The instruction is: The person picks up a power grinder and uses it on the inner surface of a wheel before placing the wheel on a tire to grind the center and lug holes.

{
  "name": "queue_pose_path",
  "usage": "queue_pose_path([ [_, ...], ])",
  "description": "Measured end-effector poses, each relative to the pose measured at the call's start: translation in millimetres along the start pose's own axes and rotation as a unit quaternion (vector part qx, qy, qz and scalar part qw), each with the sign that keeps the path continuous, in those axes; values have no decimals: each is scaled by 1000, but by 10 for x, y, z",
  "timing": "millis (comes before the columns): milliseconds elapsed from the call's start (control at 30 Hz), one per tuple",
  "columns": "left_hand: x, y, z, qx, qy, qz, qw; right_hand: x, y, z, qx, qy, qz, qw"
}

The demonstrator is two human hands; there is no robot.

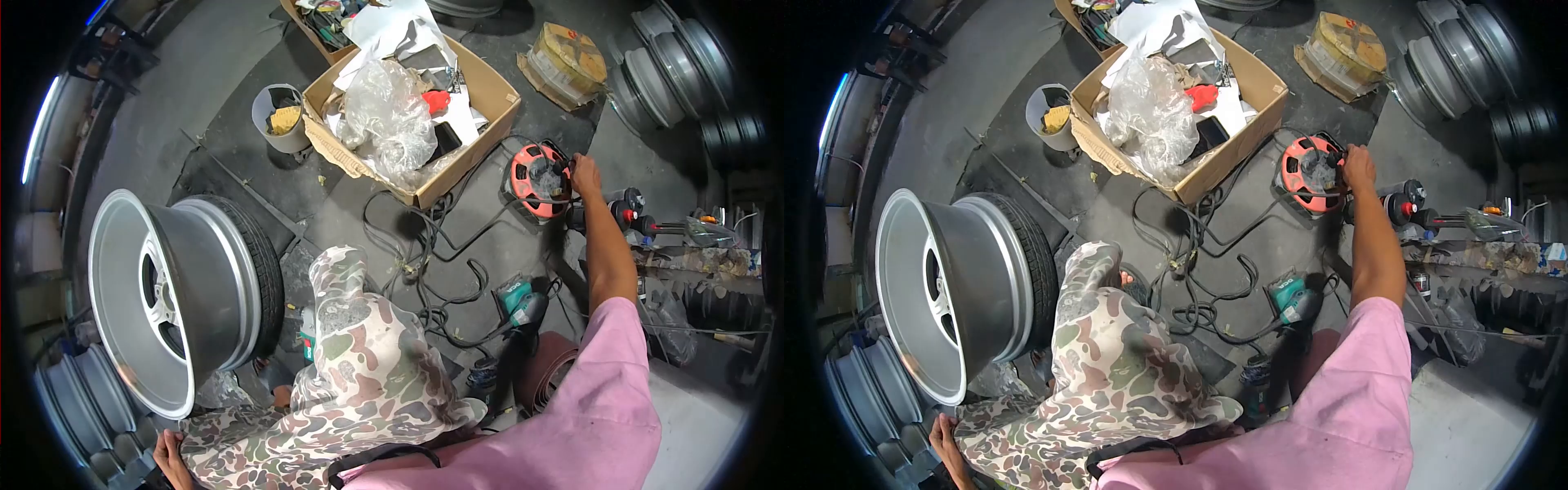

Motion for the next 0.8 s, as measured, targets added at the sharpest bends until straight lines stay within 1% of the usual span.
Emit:
queue_pose_path([
  [33, 15, 7, 31, -15, -11, -10, 1000, 45, 72, 54, 0, 0, -3, 1000],
  [100, 44, 72, 32, -14, -8, -17, 1000, 28, 176, 116, -62, -3, -47, 997],
  [133, 66, 96, 46, -13, -7, -23, 1000, 14, 178, 134, -61, -5, -50, 997],
  [200, 125, 120, 108, -9, -11, -26, 1000, -21, 181, 145, -92, -7, -62, 994],
  [233, 138, 125, 131, -4, -16, -24, 1000, -24, 160, 120, -92, -7, -63, 994],
  [300, 134, 171, 110, -5, -15, -25, 1000, -4, 90, 54, -63, 31, 13, 997],
  [400, 155, 240, 52, -5, -28, -33, 999, 3, 50, 21, -70, 6, 29, 997],
  [533, 187, 261, 26, -13, -35, -28, 999, -50, 7, -6, -59, -1, 11, 998],
  [600, 243, 259, 132, -1, -20, -35, 999, -140, -60, -119, -124, -31, -21, 992],
  [633, 244, 259, 179, 12, -2, -39, 999, -59, -27, -119, -125, -29, -20, 991],
  [667, 234, 272, 132, 13, -1, -37, 999, 145, 32, -61, -113, -14, 7, 993],
  [700, 250, 295, 69, 6, -8, -25, 1000, 166, 17, -86, -99, 0, 33, 995],
  [800, 245, 304, 9, -5, -14, -12, 1000, 167, 15, -94, -76, -18, 27, 997],
])
Point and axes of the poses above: each hand's wrist, its own y-axis towards the middle knuckle, its own x-axis out of the palm, z = x × y, the point moved 1 cm from there along y, towards the middle knuckle, and after that the axes turned 4 degrees about z, right-handed, at the moved point
